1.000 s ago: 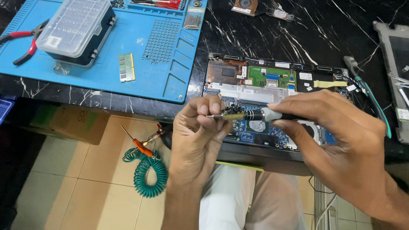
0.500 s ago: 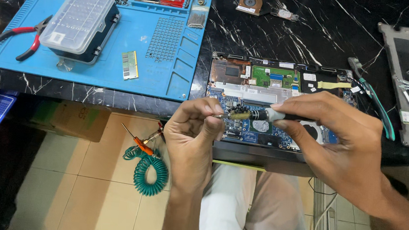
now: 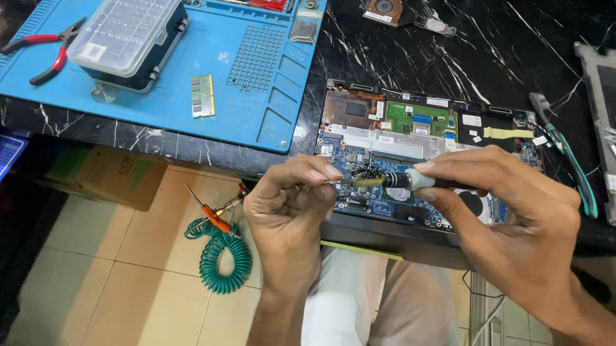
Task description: The person aligns a laptop motherboard into the laptop chassis and secures it. They then use a soldering iron to apply heat to various components on the motherboard, including the CPU area and ports.
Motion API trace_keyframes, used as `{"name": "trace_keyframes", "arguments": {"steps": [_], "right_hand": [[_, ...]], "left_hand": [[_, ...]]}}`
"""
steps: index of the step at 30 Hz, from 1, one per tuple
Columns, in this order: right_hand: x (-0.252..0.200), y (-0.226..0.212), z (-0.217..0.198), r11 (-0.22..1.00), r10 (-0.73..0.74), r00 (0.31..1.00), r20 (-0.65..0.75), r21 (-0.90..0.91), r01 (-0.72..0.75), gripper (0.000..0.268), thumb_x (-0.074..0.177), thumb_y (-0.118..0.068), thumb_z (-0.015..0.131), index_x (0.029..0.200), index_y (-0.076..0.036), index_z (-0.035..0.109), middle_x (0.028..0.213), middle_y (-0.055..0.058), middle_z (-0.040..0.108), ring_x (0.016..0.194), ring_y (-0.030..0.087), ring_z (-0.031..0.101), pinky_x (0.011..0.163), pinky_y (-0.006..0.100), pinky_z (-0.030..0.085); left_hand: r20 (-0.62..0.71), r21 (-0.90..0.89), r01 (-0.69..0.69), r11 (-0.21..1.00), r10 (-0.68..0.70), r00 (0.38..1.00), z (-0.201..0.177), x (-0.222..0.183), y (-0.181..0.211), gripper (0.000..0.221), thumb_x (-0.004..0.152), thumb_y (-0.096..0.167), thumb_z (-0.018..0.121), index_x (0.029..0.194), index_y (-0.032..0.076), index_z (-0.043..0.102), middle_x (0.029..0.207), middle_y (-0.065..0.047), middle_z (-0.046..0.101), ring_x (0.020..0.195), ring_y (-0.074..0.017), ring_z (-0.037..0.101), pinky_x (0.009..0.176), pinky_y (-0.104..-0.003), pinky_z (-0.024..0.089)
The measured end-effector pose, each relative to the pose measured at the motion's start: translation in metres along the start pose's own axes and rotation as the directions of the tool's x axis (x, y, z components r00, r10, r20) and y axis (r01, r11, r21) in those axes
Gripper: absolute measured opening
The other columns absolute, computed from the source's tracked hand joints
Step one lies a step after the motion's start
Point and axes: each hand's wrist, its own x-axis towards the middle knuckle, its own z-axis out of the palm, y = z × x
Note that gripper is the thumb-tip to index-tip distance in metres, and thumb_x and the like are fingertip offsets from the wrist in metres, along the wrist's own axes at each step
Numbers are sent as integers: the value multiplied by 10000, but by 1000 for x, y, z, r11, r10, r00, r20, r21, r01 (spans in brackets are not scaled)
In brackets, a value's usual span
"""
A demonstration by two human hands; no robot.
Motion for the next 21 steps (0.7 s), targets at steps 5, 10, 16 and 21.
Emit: {"name": "trace_keyframes", "arguments": {"steps": [5,10,16,21], "right_hand": [[-1,-1,1,1000,-10,1000,2,-7,10,183,1004,14,889,1157,76,812,1104,212,848,1046,322,844,983,384,657],[-2,-2,1,999,-21,1000,-10,-28,20,160,1012,30,890,1148,74,818,1119,199,849,1065,329,847,1017,403,659],[-4,1,0,999,-14,1000,-14,-45,14,169,1014,27,898,1157,69,820,1135,202,854,1084,328,846,1026,401,655],[-6,1,1,1000,-5,1000,-9,-25,5,168,1010,31,894,1156,67,819,1115,196,851,1058,313,843,994,380,653]], "left_hand": [[-19,1,-17,1000,17,1000,2,-1,3,108,1067,75,830,1118,115,744,1082,-97,777,1057,-182,749,966,-281,601],[-5,38,2,999,-1,1000,-1,0,6,93,1079,73,826,1141,120,774,1099,-80,790,1053,-160,749,868,-239,602],[63,111,0,994,-7,998,1,1,15,41,1096,95,798,1113,105,763,1131,-102,772,1120,-189,759,1005,-263,608],[1,11,113,994,-113,994,1,-4,8,35,1101,107,798,1108,90,768,1112,-160,822,748,-127,624,641,-247,508]]}}
